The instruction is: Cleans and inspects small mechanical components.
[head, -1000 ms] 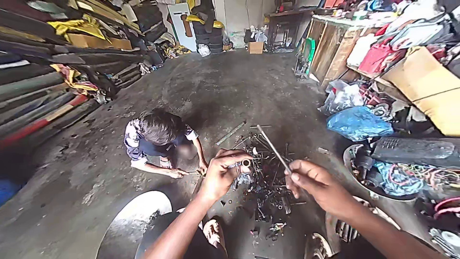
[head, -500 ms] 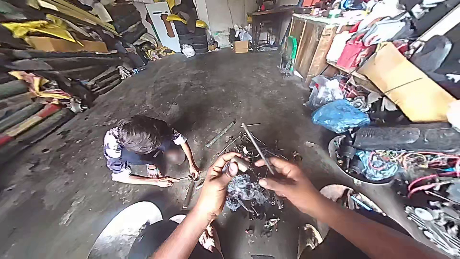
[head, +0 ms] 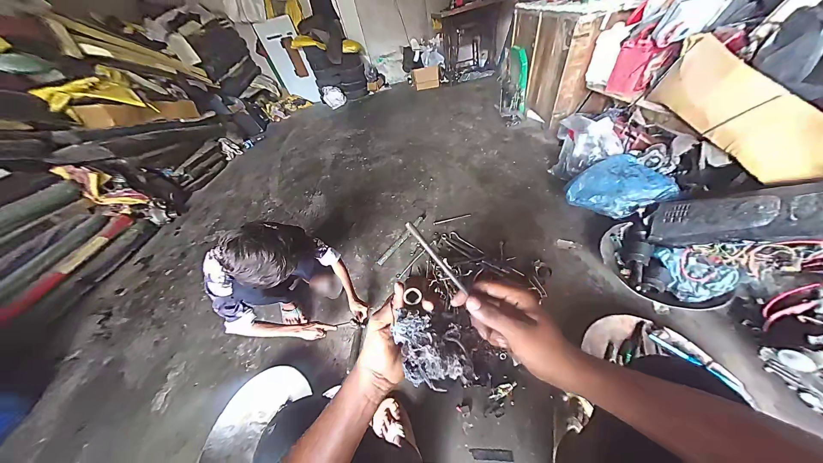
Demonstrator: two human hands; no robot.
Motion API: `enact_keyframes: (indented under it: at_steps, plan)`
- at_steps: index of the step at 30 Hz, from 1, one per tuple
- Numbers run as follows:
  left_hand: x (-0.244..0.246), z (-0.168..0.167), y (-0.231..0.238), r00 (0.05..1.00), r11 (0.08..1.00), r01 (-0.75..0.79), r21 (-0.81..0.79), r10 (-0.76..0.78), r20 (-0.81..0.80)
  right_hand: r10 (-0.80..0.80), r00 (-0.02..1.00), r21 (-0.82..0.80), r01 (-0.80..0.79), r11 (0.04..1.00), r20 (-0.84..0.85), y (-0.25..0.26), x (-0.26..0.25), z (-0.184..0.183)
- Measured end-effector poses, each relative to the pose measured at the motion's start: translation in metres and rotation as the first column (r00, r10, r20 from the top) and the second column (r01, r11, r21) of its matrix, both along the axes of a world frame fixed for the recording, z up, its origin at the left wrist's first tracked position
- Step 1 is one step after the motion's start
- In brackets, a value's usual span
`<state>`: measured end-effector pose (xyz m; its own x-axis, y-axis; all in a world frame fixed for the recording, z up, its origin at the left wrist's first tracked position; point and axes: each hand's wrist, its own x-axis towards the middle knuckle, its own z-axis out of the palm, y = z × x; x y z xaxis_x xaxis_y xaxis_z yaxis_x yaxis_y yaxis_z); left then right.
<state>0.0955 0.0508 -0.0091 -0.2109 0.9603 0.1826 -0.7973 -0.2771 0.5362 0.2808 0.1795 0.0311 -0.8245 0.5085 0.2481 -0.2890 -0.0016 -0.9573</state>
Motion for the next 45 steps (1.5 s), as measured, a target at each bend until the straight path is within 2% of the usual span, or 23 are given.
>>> enact_keyframes:
  at_steps: [4, 8, 11, 15, 17, 19, 20, 22, 24, 25, 27, 29, 30, 31, 32, 34, 35, 36, 38, 40, 41, 43, 45]
  plan:
    - [-0.010, -0.003, 0.005, 1.000, 0.998, -0.015, 0.054, 0.015, -0.001, -0.065, 0.997, -0.039, 0.063, 0.997, -0.051, 0.007, 0.001, 0.004]
    - [-0.016, 0.001, 0.006, 1.000, 0.995, -0.015, 0.096, 0.013, 0.019, -0.080, 0.997, -0.124, 0.081, 0.989, 0.010, 0.005, -0.001, -0.004]
    - [-0.015, -0.001, 0.011, 0.999, 0.995, -0.028, 0.100, 0.032, -0.040, -0.040, 0.995, -0.031, 0.043, 0.999, 0.093, -0.008, -0.003, -0.014]
    - [-0.012, 0.001, 0.010, 0.935, 0.972, -0.233, 0.013, 0.228, -0.271, -0.052, 0.989, 0.081, 0.041, 0.996, 0.138, -0.018, -0.009, -0.012]
    - [-0.014, 0.006, -0.002, 0.897, 0.920, -0.374, -0.116, 0.327, -0.298, -0.116, 0.978, 0.007, 0.117, 0.993, 0.172, -0.007, -0.010, 0.002]
    - [-0.018, 0.013, -0.022, 0.841, 0.798, -0.532, -0.283, 0.457, -0.290, -0.196, 0.952, -0.123, 0.229, 0.966, 0.235, 0.013, -0.005, 0.009]
    - [-0.030, 0.013, -0.032, 0.820, 0.783, -0.560, -0.270, 0.477, -0.316, -0.238, 0.935, -0.111, 0.274, 0.955, 0.262, 0.028, -0.001, 0.008]
    - [-0.059, 0.011, -0.048, 0.800, 0.832, -0.543, -0.112, 0.472, -0.371, -0.318, 0.888, -0.055, 0.354, 0.933, 0.332, 0.051, 0.003, -0.008]
    - [-0.074, 0.009, -0.056, 0.722, 0.807, -0.589, -0.048, 0.499, -0.479, -0.283, 0.802, 0.010, 0.327, 0.945, 0.527, 0.063, 0.007, -0.048]
    - [-0.081, 0.006, -0.059, 0.696, 0.829, -0.558, 0.013, 0.477, -0.537, -0.218, 0.717, 0.032, 0.263, 0.964, 0.662, 0.067, 0.009, -0.073]
    - [-0.082, 0.005, -0.058, 0.636, 0.838, -0.544, 0.039, 0.442, -0.633, -0.093, 0.430, 0.069, 0.073, 0.995, 0.898, 0.066, 0.018, -0.129]
    - [-0.079, 0.002, -0.056, 0.643, 0.836, -0.547, -0.038, 0.390, -0.659, -0.040, 0.127, 0.057, -0.126, 0.990, 0.991, 0.058, 0.039, -0.182]
    - [-0.078, 0.001, -0.054, 0.653, 0.832, -0.547, -0.094, 0.353, -0.670, -0.031, 0.013, 0.033, -0.193, 0.981, 0.999, 0.053, 0.049, -0.207]
    - [-0.077, 0.001, -0.052, 0.654, 0.821, -0.552, -0.148, 0.317, -0.687, -0.041, -0.045, 0.028, -0.241, 0.970, 0.998, 0.051, 0.056, -0.232]
    - [-0.076, 0.003, -0.051, 0.648, 0.800, -0.566, -0.198, 0.282, -0.708, -0.055, -0.048, 0.039, -0.279, 0.959, 0.997, 0.052, 0.058, -0.252]
    - [-0.071, 0.008, -0.050, 0.639, 0.768, -0.585, -0.261, 0.237, -0.732, -0.128, 0.027, 0.129, -0.368, 0.921, 0.991, 0.054, 0.044, -0.272]
    - [-0.070, 0.010, -0.049, 0.646, 0.767, -0.579, -0.277, 0.223, -0.730, -0.142, 0.081, 0.162, -0.393, 0.905, 0.987, 0.057, 0.029, -0.265]
    - [-0.070, 0.011, -0.047, 0.671, 0.777, -0.556, -0.294, 0.212, -0.711, -0.142, 0.180, 0.202, -0.382, 0.902, 0.974, 0.059, 0.015, -0.253]
    - [-0.068, 0.007, -0.042, 0.717, 0.811, -0.498, -0.307, 0.186, -0.672, -0.082, 0.459, 0.217, -0.250, 0.944, 0.885, 0.056, -0.009, -0.208]
    - [-0.065, 0.004, -0.037, 0.710, 0.821, -0.481, -0.307, 0.159, -0.686, 0.041, 0.725, 0.045, -0.098, 0.994, 0.687, 0.044, -0.030, -0.142]
    - [-0.062, 0.003, -0.034, 0.696, 0.820, -0.488, -0.299, 0.159, -0.700, 0.097, 0.809, -0.022, -0.103, 0.994, 0.579, 0.039, -0.038, -0.110]
    - [-0.056, 0.001, -0.027, 0.684, 0.831, -0.484, -0.273, 0.164, -0.711, 0.168, 0.885, 0.012, -0.193, 0.981, 0.434, 0.031, -0.046, -0.062]
    - [-0.044, 0.001, -0.020, 0.699, 0.847, -0.454, -0.276, 0.146, -0.700, 0.189, 0.903, 0.103, -0.245, 0.964, 0.385, 0.024, -0.047, -0.038]
